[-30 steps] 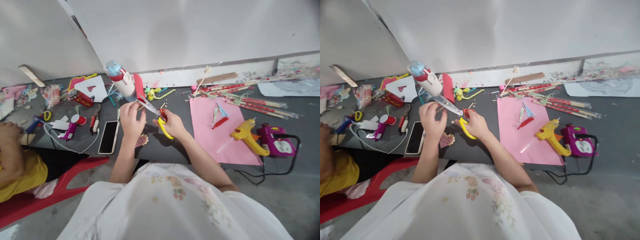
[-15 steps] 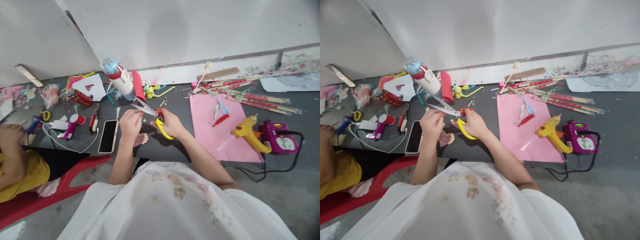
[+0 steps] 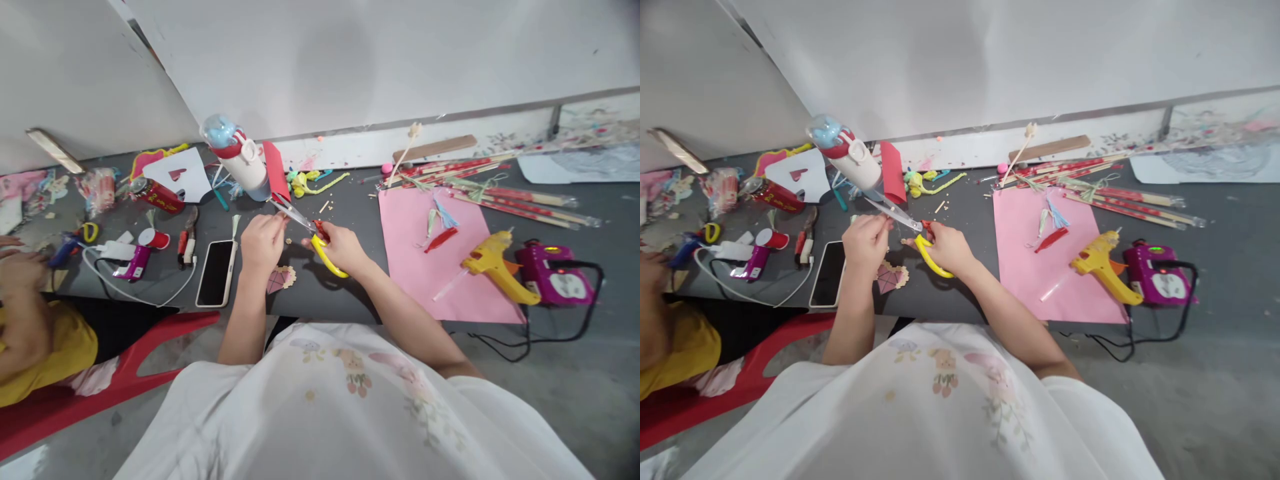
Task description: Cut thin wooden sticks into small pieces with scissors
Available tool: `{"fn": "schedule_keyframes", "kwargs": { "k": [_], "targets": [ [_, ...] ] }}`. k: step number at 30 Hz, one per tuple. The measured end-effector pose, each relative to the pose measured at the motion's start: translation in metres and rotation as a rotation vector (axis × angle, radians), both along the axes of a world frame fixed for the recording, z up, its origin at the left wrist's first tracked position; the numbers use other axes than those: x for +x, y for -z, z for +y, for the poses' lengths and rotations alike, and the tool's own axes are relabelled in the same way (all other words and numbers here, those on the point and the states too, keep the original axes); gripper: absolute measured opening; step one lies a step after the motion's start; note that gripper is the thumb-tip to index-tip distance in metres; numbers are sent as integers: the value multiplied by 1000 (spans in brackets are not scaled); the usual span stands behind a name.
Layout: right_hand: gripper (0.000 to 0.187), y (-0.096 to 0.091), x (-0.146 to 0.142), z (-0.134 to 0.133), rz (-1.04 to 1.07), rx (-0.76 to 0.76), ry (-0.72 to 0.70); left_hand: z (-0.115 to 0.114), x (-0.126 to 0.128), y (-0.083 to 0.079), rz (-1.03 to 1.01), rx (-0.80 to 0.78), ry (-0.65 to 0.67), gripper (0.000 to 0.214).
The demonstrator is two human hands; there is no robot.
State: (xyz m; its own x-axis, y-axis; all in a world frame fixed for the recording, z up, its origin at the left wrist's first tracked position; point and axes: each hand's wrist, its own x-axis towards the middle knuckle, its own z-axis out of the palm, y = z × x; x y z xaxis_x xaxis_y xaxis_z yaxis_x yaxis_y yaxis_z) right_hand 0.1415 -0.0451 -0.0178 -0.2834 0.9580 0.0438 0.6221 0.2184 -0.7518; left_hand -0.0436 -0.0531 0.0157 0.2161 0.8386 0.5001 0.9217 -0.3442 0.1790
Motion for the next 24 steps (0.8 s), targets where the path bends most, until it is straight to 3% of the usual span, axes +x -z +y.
{"fn": "schedule_keyframes", "kwargs": {
  "k": [9, 17, 24],
  "targets": [
    [38, -1, 0, 1, -16, -36, -12, 4, -2, -3, -13, -48, 25, 26],
    [40, 2, 2, 0, 34, 35, -87, 4, -10, -19, -239, -328, 154, 25],
    [35, 4, 1, 1, 30, 27, -72, 3, -13, -22, -258, -381, 156, 28]
  ]
}}
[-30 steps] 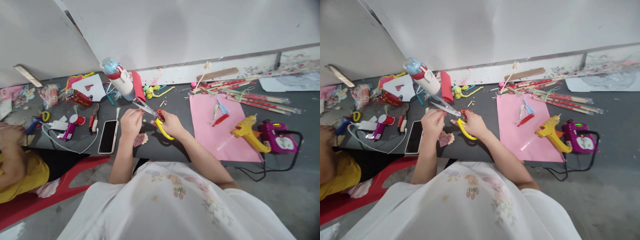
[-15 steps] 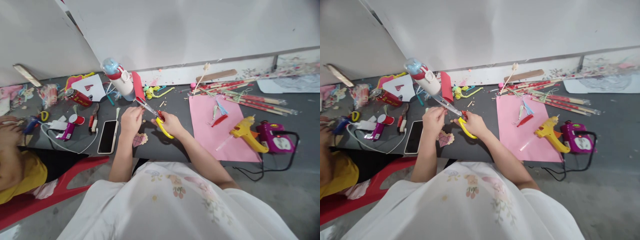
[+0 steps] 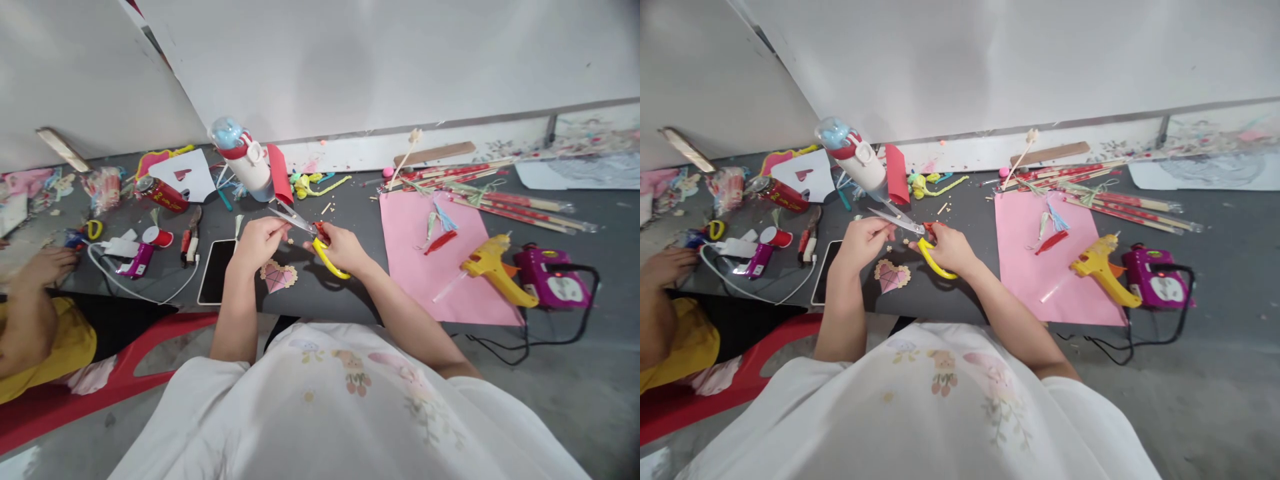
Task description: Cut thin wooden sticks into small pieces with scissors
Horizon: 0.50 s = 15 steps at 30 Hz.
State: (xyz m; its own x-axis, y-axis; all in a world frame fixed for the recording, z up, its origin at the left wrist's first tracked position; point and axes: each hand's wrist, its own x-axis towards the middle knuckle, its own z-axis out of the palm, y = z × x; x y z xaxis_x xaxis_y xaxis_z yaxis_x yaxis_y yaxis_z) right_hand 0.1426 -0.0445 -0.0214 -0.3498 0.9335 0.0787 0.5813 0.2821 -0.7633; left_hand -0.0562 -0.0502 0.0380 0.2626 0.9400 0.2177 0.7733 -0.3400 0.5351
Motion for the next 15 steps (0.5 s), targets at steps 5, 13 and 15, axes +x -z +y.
{"fn": "schedule_keyframes", "kwargs": {
  "k": [5, 13, 15],
  "targets": [
    [36, -1, -1, -2, -23, -26, 33, 1, 0, 0, 29, -5, -9, 28],
    [37, -2, -4, -2, -48, -38, 75, -2, 6, -1, 135, 77, -66, 24],
    [37, -1, -4, -1, -46, -41, 80, -2, 8, 0, 165, 114, -67, 22]
  ]
}}
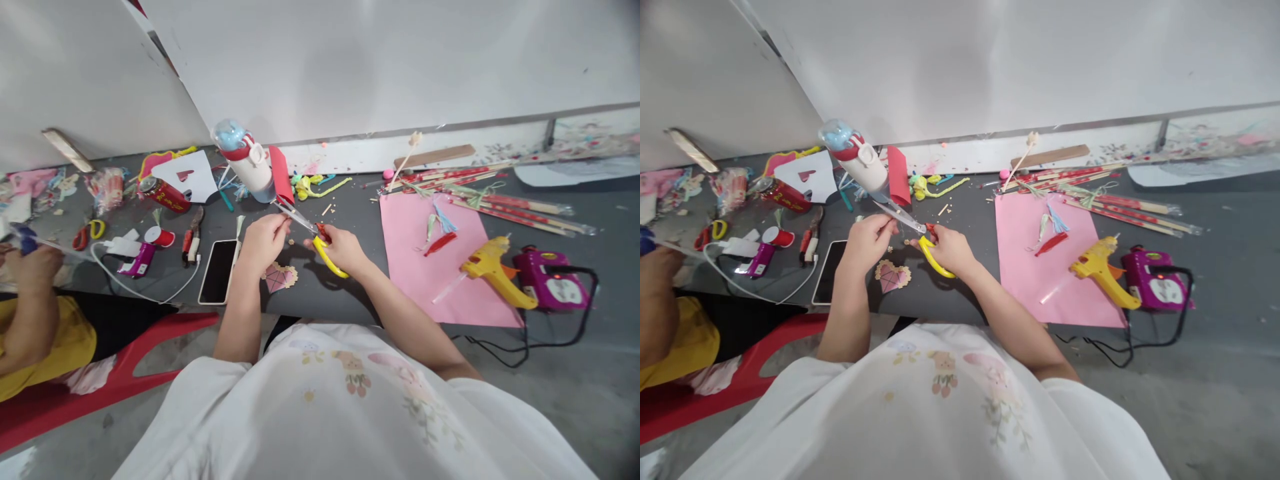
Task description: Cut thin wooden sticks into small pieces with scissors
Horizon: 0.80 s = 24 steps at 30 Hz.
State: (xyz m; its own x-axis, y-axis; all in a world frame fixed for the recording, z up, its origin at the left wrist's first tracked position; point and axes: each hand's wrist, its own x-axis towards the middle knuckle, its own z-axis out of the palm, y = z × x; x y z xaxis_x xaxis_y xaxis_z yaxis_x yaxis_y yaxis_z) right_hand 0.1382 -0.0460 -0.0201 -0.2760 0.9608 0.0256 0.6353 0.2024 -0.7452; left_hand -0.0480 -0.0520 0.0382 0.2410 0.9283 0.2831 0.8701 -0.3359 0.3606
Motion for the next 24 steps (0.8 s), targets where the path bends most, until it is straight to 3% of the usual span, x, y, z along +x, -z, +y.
{"fn": "schedule_keyframes", "kwargs": {
  "k": [2, 5, 7, 9, 13, 17, 20, 24],
  "targets": [
    [38, 0, 0, 0, -1, -7, 15, -1, 3, 2, 11, 111, -46, 19],
    [38, 0, 0, 1, 21, -33, 51, -7, 13, 8, -98, 324, -218, 17],
    [37, 0, 1, 2, 53, -58, 84, -13, 25, 17, -267, 318, -291, 19],
    [35, 0, 2, 4, 91, -85, 118, -18, 40, 29, -493, 147, -246, 24],
    [32, 8, 2, 7, 227, -102, 137, -22, 73, 51, -897, -203, -62, 78],
    [33, 21, -2, 10, 335, -88, 173, -17, 98, 57, -1192, -506, -20, 95],
    [34, 27, -3, 12, 419, -56, 184, -14, 106, 57, -1307, -608, 23, 100],
    [36, 26, -3, 13, 487, -34, 166, -11, 105, 59, -1295, -589, 92, 94]
  ]
}}
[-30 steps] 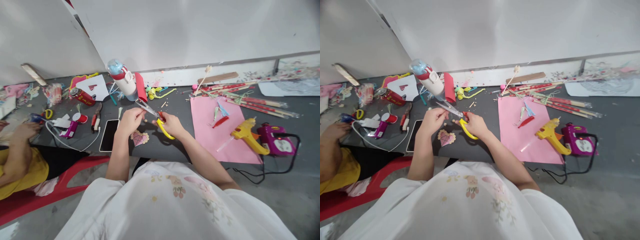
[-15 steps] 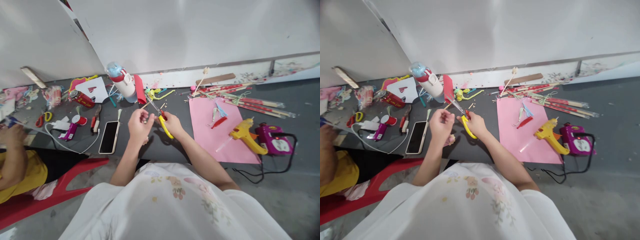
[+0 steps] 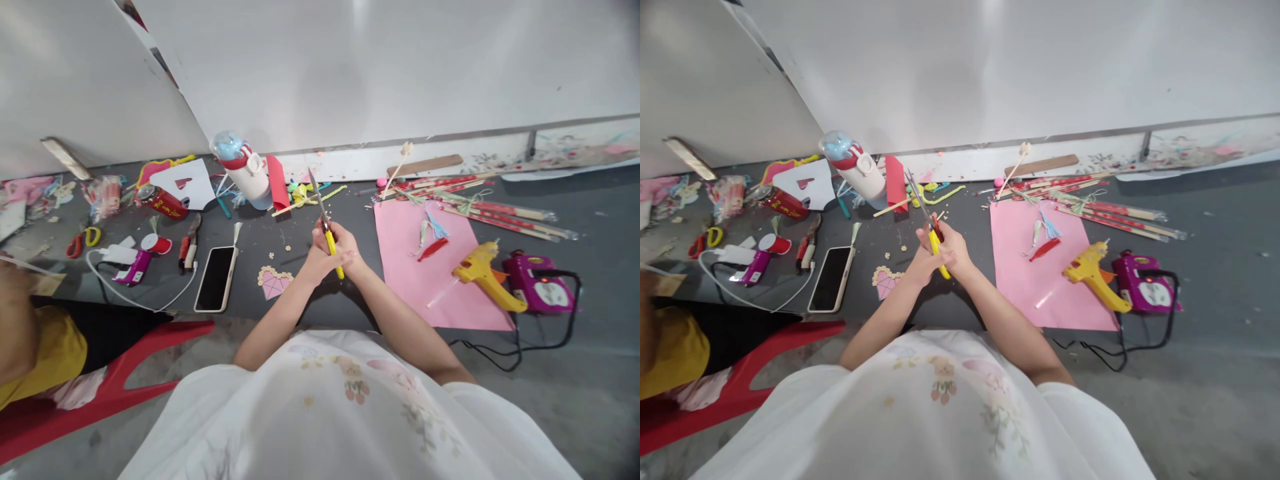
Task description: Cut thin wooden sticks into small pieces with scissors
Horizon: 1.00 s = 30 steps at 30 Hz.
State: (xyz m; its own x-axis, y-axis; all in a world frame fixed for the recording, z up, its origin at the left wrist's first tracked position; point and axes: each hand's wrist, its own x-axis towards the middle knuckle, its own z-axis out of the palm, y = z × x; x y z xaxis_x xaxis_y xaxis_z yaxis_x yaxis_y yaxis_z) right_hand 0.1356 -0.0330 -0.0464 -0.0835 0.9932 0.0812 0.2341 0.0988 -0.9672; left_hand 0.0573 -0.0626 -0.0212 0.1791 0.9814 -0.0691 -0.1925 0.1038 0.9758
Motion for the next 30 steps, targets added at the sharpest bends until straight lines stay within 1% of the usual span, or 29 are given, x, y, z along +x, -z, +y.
{"fn": "schedule_keyframes", "kwargs": {
  "k": [4, 7, 15, 24, 30],
  "targets": [
    [37, -5, 2, -2, 7, 5, -11, 1, -2, 5, 40, 122, -14, 89],
    [35, -8, 4, -3, -3, 20, -23, 0, -2, 9, 57, 168, -17, 89],
    [27, -8, 8, -3, -30, 44, -60, 1, -1, 16, 8, 198, -48, 89],
    [31, -12, 5, -5, -10, 22, -31, 0, -1, 14, 27, 201, -53, 84],
    [34, -10, 2, -4, -15, 10, 1, 1, -3, 7, 90, 143, -6, 86]
  ]
}}
